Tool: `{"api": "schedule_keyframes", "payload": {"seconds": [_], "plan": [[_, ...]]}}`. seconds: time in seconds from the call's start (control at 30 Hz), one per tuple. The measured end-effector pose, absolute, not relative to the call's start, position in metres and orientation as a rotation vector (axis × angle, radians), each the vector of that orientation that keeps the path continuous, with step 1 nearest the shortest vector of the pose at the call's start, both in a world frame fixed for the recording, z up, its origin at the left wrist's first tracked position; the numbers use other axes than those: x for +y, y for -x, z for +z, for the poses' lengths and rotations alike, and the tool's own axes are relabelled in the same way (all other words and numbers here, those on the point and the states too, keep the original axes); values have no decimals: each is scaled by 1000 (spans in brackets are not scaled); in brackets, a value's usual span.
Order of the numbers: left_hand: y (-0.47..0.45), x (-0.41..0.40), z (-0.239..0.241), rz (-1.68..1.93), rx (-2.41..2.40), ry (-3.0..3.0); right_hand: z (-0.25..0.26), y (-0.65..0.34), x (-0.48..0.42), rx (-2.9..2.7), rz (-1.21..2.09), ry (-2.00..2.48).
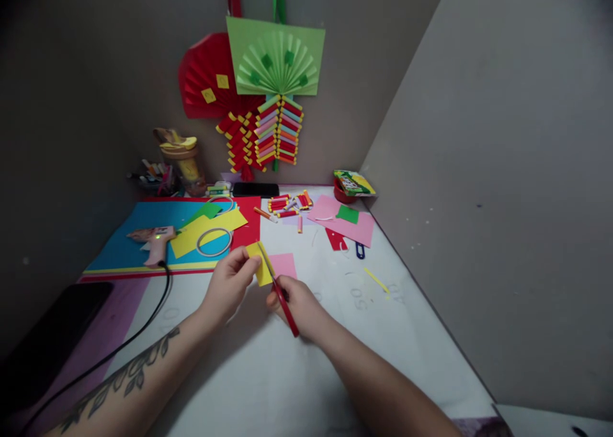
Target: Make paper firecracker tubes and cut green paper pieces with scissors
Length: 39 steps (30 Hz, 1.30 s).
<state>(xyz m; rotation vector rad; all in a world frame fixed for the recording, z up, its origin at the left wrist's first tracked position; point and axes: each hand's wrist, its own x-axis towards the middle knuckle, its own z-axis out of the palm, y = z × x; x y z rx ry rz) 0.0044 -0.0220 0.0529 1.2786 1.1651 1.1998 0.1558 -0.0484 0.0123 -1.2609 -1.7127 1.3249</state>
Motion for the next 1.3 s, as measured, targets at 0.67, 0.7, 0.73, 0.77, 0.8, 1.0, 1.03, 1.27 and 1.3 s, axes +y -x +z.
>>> {"api": "schedule_keyframes", "payload": {"seconds": [0.67, 0.7, 0.73, 0.77, 0.8, 1.0, 1.03, 1.27, 1.3], "plan": [[-4, -21, 53, 1240, 1175, -1212, 17, -157, -49, -1667, 1383, 1265], [-4, -21, 52, 1256, 1173, -1195, 18, -156, -49, -1672, 1382, 1266], [-4, -21, 52, 1268, 1173, -1182, 18, -156, -49, -1679, 1384, 1265], [-4, -20, 52, 1277, 1175, -1177, 18, -156, -49, -1684, 1385, 1266], [-3, -20, 52, 1281, 1179, -1177, 18, -155, -49, -1689, 1385, 1269], [-2, -20, 50, 1263, 1162, -1220, 24, -153, -50, -1689, 1347, 1297], [-1, -20, 49, 1257, 1155, -1226, 26, -153, -51, -1686, 1348, 1299], [-7, -22, 49, 1349, 1104, -1103, 21, -154, -50, -1623, 1427, 1329], [-8, -22, 50, 1344, 1057, -1041, 20, -154, -49, -1608, 1439, 1335]]}}
